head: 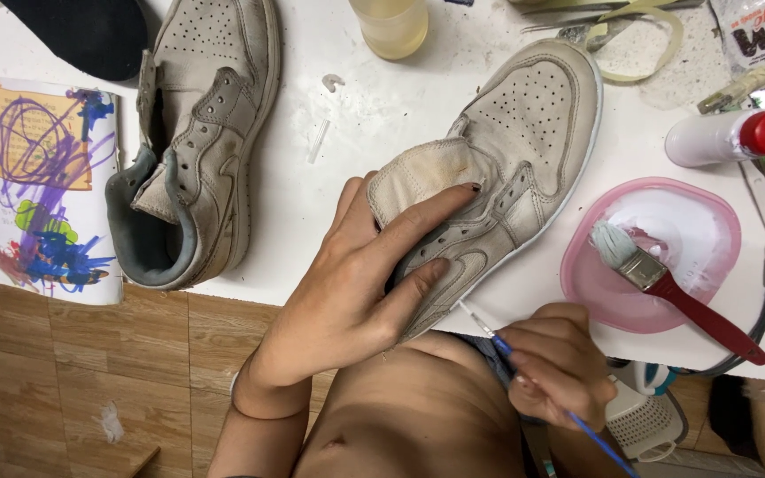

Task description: Applying white paint to the upper leather panels of a sneaker using a paintbrush on a workbench.

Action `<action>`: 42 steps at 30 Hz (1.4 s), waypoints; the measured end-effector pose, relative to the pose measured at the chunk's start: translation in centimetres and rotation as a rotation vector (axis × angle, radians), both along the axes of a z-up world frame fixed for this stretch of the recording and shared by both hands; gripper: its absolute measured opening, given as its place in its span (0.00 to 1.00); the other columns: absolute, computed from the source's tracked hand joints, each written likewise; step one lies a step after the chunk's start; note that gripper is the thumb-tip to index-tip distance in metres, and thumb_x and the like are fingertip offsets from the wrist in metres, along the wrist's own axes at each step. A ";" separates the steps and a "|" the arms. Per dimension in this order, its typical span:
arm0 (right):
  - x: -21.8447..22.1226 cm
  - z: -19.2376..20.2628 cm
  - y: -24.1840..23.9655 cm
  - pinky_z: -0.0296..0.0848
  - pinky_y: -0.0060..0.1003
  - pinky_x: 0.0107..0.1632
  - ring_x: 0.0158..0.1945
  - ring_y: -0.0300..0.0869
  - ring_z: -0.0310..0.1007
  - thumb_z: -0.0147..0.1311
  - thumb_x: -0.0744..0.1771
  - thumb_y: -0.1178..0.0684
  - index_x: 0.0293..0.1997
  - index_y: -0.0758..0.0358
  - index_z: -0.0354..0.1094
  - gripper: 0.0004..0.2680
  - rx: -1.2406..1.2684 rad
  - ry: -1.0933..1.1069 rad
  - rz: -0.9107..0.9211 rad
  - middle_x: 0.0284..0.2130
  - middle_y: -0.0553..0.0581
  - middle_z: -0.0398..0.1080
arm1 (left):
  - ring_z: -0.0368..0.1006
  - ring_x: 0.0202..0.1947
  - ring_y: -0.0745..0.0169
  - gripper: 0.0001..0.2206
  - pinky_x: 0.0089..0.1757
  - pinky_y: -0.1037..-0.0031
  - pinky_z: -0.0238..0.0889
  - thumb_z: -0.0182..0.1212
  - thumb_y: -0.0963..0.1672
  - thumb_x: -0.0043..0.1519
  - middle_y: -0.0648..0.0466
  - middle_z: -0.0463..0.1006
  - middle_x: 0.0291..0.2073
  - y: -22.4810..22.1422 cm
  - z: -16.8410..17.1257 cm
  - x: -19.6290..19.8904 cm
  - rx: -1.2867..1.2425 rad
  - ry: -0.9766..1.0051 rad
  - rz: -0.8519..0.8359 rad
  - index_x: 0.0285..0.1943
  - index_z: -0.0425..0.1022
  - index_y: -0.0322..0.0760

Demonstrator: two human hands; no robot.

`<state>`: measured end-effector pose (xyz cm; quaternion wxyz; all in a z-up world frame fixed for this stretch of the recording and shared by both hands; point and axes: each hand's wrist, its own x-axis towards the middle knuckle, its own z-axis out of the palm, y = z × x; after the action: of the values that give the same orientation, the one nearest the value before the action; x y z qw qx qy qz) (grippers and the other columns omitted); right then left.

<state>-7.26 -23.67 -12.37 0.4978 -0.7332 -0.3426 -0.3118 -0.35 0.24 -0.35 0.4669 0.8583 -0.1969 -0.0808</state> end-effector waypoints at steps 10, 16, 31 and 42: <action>0.5 1.8 -1.6 0.74 0.44 0.40 0.35 0.50 0.81 0.44 0.70 0.56 0.43 0.67 0.60 0.05 -0.135 0.125 0.227 0.36 0.66 0.75 | 0.64 0.60 0.39 0.22 0.64 0.60 0.56 0.53 0.41 0.69 0.37 0.69 0.65 0.1 -0.2 0.0 0.002 -0.011 -0.013 0.73 0.61 0.40; -0.1 0.6 -1.0 0.73 0.42 0.37 0.30 0.49 0.79 0.44 0.69 0.57 0.37 0.69 0.62 0.06 -0.055 0.165 0.119 0.31 0.67 0.75 | 0.63 0.57 0.41 0.21 0.62 0.60 0.57 0.53 0.41 0.69 0.38 0.70 0.63 0.0 -0.2 0.0 0.006 -0.011 -0.007 0.73 0.62 0.40; 0.2 1.9 -1.3 0.75 0.42 0.40 0.35 0.49 0.82 0.45 0.70 0.54 0.45 0.66 0.61 0.05 -0.119 0.164 0.218 0.36 0.65 0.76 | 0.64 0.60 0.40 0.21 0.63 0.60 0.58 0.54 0.41 0.69 0.37 0.69 0.66 0.0 -0.2 0.0 -0.001 -0.006 -0.004 0.73 0.62 0.40; 0.0 1.8 0.0 0.73 0.40 0.37 0.31 0.48 0.80 0.45 0.70 0.55 0.41 0.66 0.62 0.05 -0.058 0.118 0.142 0.30 0.63 0.75 | 0.65 0.61 0.40 0.21 0.64 0.60 0.57 0.53 0.41 0.70 0.38 0.69 0.67 0.0 -0.1 0.0 -0.003 -0.008 -0.015 0.73 0.61 0.40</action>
<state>-7.23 -23.65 -10.61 0.5167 -0.7381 -0.3728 -0.2219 -0.38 0.24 -0.46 0.4670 0.8564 -0.2052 -0.0805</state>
